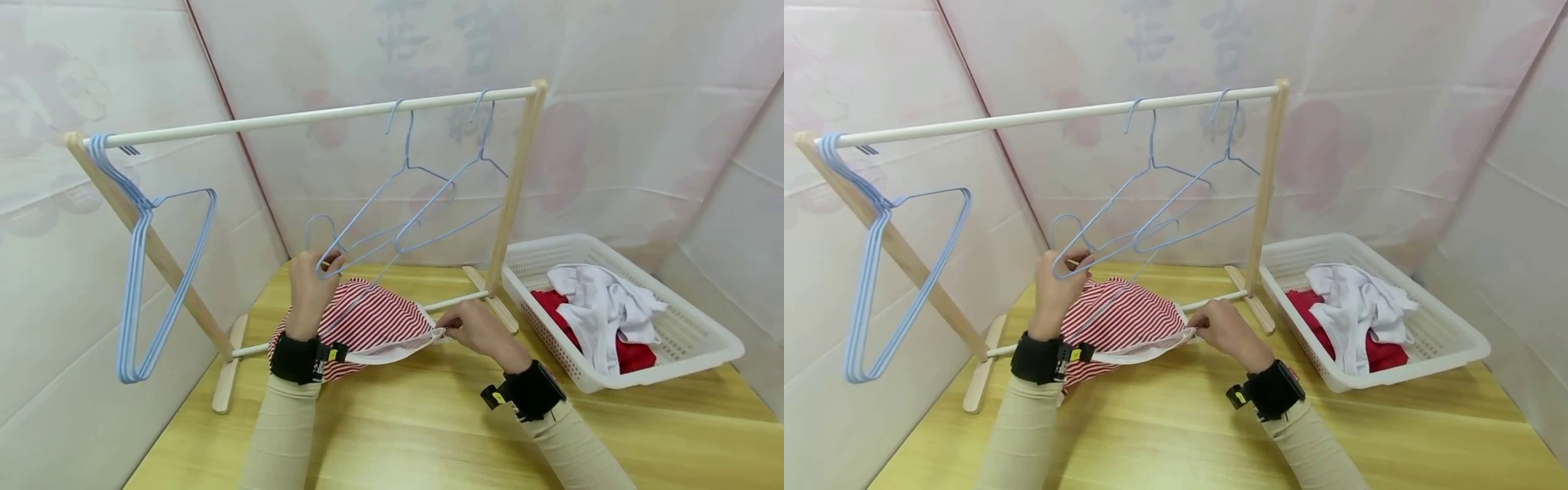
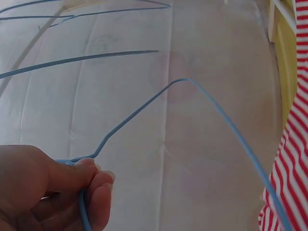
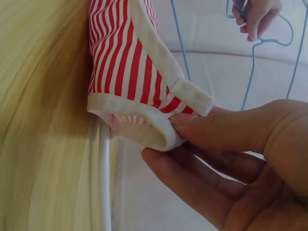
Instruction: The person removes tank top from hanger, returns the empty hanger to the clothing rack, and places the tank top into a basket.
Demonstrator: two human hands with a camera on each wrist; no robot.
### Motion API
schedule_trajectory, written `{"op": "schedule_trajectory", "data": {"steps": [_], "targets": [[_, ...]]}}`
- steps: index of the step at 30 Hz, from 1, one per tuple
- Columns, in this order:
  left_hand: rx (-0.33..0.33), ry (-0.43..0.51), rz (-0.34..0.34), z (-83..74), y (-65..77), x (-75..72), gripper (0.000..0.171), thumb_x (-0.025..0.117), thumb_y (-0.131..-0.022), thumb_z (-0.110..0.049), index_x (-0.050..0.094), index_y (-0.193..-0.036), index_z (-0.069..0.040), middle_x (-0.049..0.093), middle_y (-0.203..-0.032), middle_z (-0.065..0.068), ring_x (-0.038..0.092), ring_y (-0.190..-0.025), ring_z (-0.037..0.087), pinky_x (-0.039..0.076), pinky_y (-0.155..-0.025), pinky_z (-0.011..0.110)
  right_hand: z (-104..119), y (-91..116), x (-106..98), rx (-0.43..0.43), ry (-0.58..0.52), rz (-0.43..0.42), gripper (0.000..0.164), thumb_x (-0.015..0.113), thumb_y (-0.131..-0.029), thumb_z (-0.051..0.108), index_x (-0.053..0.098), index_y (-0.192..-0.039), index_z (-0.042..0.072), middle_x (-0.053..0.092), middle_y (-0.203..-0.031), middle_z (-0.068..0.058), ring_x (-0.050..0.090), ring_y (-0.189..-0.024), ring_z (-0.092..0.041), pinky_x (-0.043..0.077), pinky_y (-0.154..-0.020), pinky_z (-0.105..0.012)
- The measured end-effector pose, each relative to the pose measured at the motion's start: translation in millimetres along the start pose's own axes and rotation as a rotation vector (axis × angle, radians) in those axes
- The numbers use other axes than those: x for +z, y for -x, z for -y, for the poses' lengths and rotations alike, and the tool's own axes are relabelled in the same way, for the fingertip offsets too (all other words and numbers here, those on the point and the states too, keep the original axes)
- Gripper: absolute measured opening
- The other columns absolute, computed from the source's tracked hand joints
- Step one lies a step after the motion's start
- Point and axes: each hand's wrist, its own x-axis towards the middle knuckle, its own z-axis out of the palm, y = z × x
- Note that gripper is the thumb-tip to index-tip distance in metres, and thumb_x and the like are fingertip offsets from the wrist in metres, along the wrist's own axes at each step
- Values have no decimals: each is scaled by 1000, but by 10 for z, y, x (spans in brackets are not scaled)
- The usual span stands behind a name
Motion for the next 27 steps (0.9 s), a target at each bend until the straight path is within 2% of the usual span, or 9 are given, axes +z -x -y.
{"op": "schedule_trajectory", "data": {"steps": [4,7,11,15,19,27], "targets": [[30,-20,-14,58,-124,-15,15,74,-94,-10,80,-91,3,76,-76,19,72,-69,34,56,-67,47,15,-13,-2,11,4,13,14,76,-88,-3,83,-94,7,80,-89,-6,75,-83,-18,60,-74,-30],[26,-36,-6,75,-195,-29,14,73,-94,-9,80,-93,3,76,-77,20,73,-68,34,56,-64,47,18,-12,20,15,12,28,14,76,-88,-2,83,-93,9,80,-89,-4,74,-83,-16,59,-74,-29],[-31,-18,27,64,-274,-51,14,72,-95,-8,80,-98,3,77,-82,20,73,-65,32,55,-61,39,9,-9,44,8,2,32,14,76,-88,-3,83,-93,8,80,-89,-5,75,-82,-16,60,-74,-28],[-66,-19,54,19,-366,-65,16,70,-98,-10,79,-102,3,77,-88,20,73,-68,30,54,-61,35,-1,-12,41,-6,-2,30,15,76,-88,-4,83,-94,7,80,-90,-6,75,-83,-17,60,-73,-29],[-47,-23,74,-51,-483,-52,18,68,-99,-11,78,-105,3,78,-94,21,74,-74,32,57,-64,38,-18,-15,25,-6,1,21,16,76,-87,-5,83,-95,6,80,-90,-7,75,-83,-18,61,-73,-29],[-35,-77,89,-166,-652,-65,16,70,-98,-11,80,-101,0,78,-91,18,73,-78,31,55,-67,40,-29,11,19,-5,4,26,15,75,-87,-5,83,-95,5,80,-90,-8,76,-83,-19,60,-73,-28]]}}
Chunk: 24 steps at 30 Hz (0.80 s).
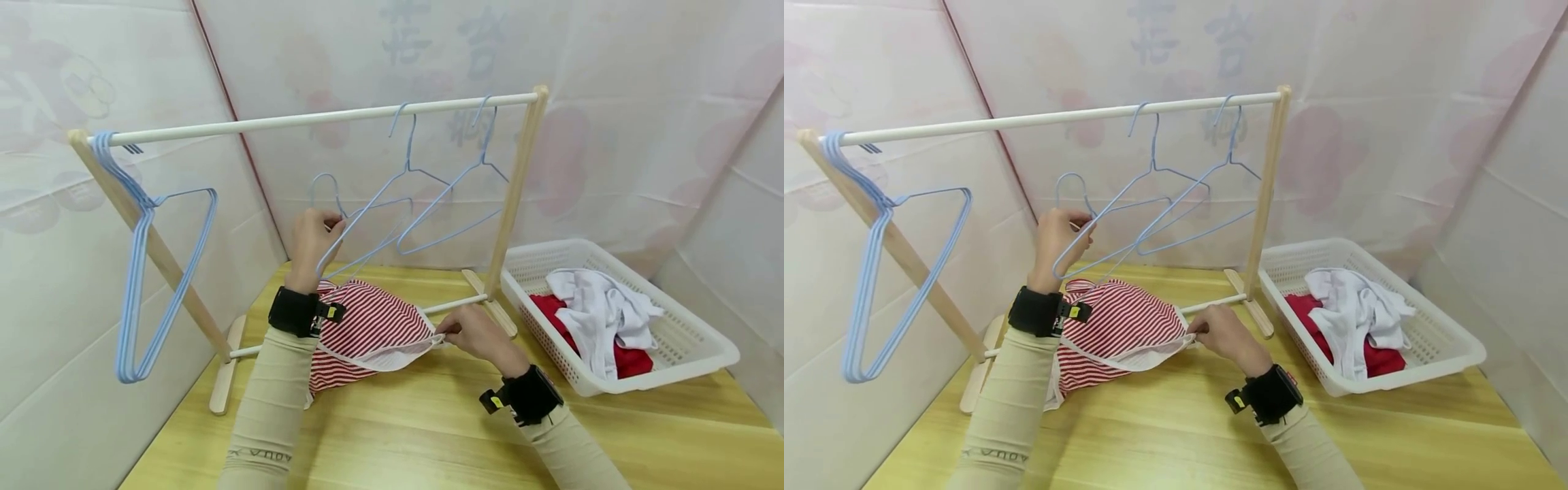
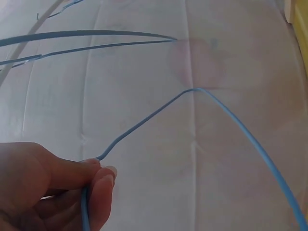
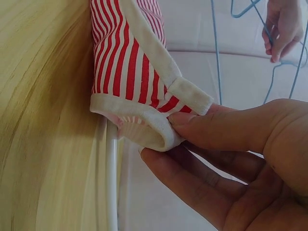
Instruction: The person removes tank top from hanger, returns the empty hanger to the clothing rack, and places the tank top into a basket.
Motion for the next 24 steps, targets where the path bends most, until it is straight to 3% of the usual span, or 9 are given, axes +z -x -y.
{"op": "schedule_trajectory", "data": {"steps": [15,24], "targets": [[7,-38,4,-165,-157,-143,20,63,-100,-6,79,-108,4,78,-102,22,73,-92,34,58,-79,45,-21,13,32,21,-14,2,16,74,-88,-5,83,-97,5,80,-90,-7,74,-83,-16,59,-71,-27],[88,-61,-34,-291,-273,-220,19,63,-99,-3,79,-104,6,78,-100,24,74,-91,37,58,-80,47,-10,9,20,13,0,-5,16,75,-88,-5,83,-95,7,80,-89,-6,74,-81,-15,58,-70,-26]]}}
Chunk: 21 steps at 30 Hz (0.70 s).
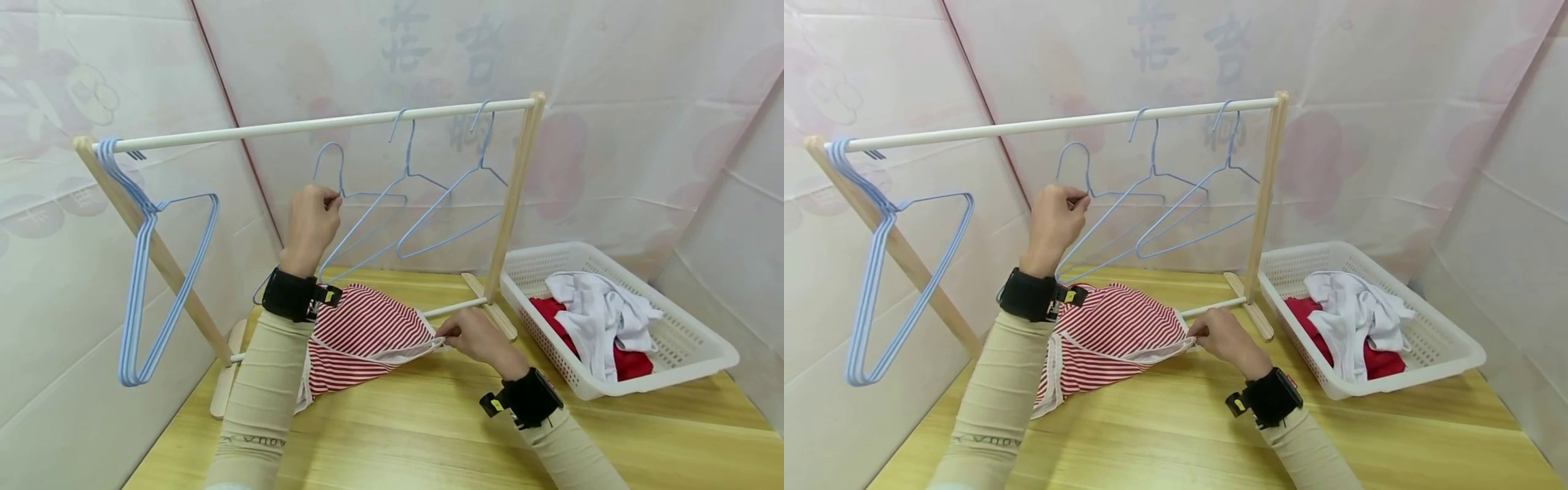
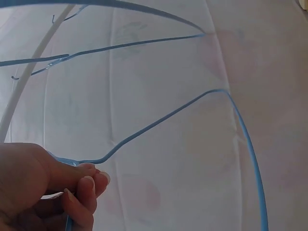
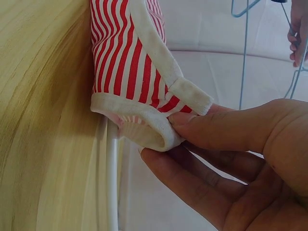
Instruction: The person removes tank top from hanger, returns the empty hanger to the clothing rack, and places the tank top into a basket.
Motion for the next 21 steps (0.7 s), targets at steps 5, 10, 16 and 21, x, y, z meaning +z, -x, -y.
{"op": "schedule_trajectory", "data": {"steps": [5,10,16,21], "targets": [[22,-19,-14,-42,-62,-17,20,62,-100,-4,79,-103,6,78,-98,24,75,-88,37,57,-77,45,9,-4,0,6,-3,-2,16,75,-88,-5,83,-94,7,80,-89,-6,74,-81,-16,59,-71,-27],[39,-37,-18,-91,-109,-39,20,62,-100,-3,80,-101,5,78,-96,23,73,-83,34,53,-72,41,0,-5,14,3,-6,0,16,75,-88,-5,83,-93,8,80,-89,-5,74,-82,-15,59,-72,-27],[64,-43,-34,-165,-189,-73,20,61,-99,0,79,-101,6,78,-99,23,73,-82,33,55,-74,40,2,-8,17,-7,-16,-6,16,75,-87,-5,83,-94,7,80,-88,-5,74,-81,-15,59,-71,-26],[87,-66,-70,-223,-243,-112,21,60,-100,0,80,-97,7,78,-93,23,70,-78,31,53,-74,40,11,-12,13,-10,-18,-1,15,75,-88,-5,83,-94,6,80,-89,-6,74,-81,-15,59,-72,-26]]}}
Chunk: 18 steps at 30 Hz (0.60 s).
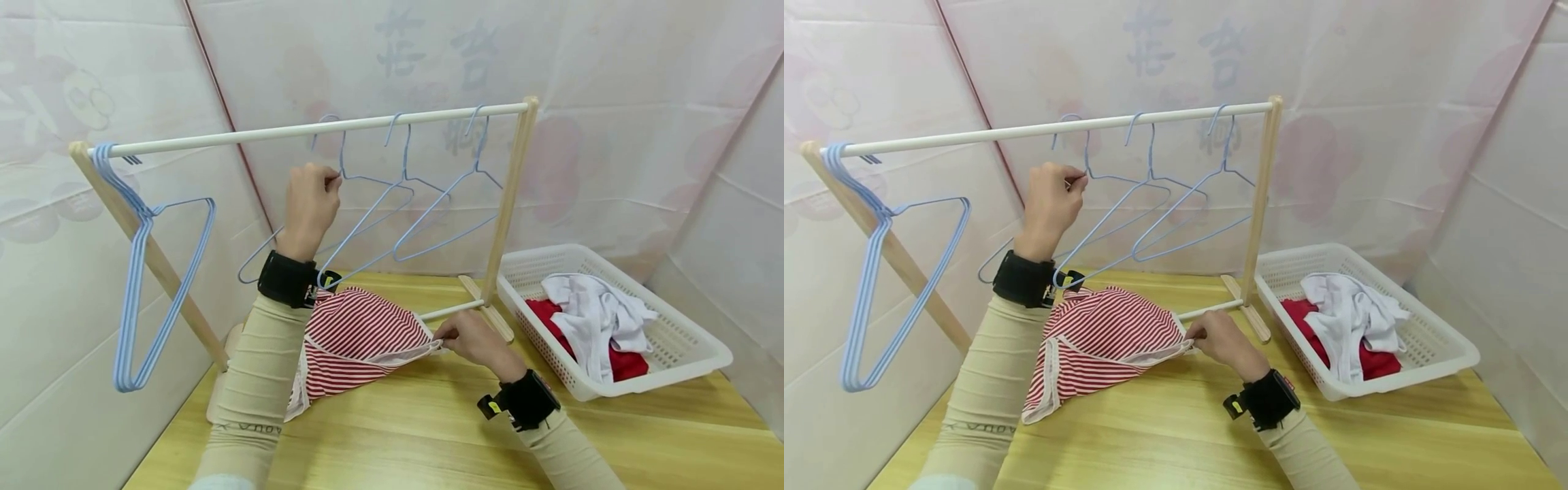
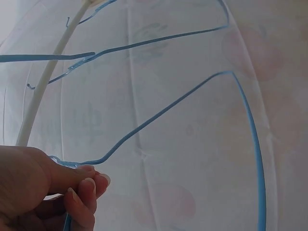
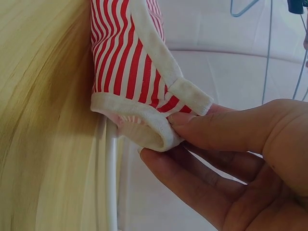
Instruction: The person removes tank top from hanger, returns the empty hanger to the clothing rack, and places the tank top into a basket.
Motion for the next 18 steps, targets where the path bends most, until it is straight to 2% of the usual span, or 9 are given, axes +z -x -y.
{"op": "schedule_trajectory", "data": {"steps": [3,6,13,18], "targets": [[6,-2,-10,-31,-48,-25,22,61,-100,-2,80,-95,6,78,-89,21,61,-71,28,48,-71,37,0,1,-6,-3,13,-6,15,75,-88,-5,83,-94,6,80,-88,-5,74,-81,-15,59,-72,-26],[5,0,-17,-51,-101,-49,22,60,-100,-2,80,-94,6,78,-89,21,57,-71,26,47,-71,36,5,3,-5,-12,23,-12,15,75,-88,-5,83,-94,6,80,-88,-5,74,-81,-15,58,-71,-26],[-29,-9,-25,-75,-173,-91,21,60,-101,-2,80,-97,7,79,-97,21,65,-79,27,53,-76,38,8,13,2,-15,27,-12,15,75,-88,-4,83,-94,8,80,-88,-4,74,-81,-14,58,-71,-25],[-17,-5,-29,-115,-227,-109,22,60,-101,-2,80,-100,7,78,-98,22,64,-81,27,52,-79,39,13,17,-5,-15,32,-21,16,76,-87,-4,83,-93,8,80,-88,-5,74,-81,-14,59,-71,-26]]}}
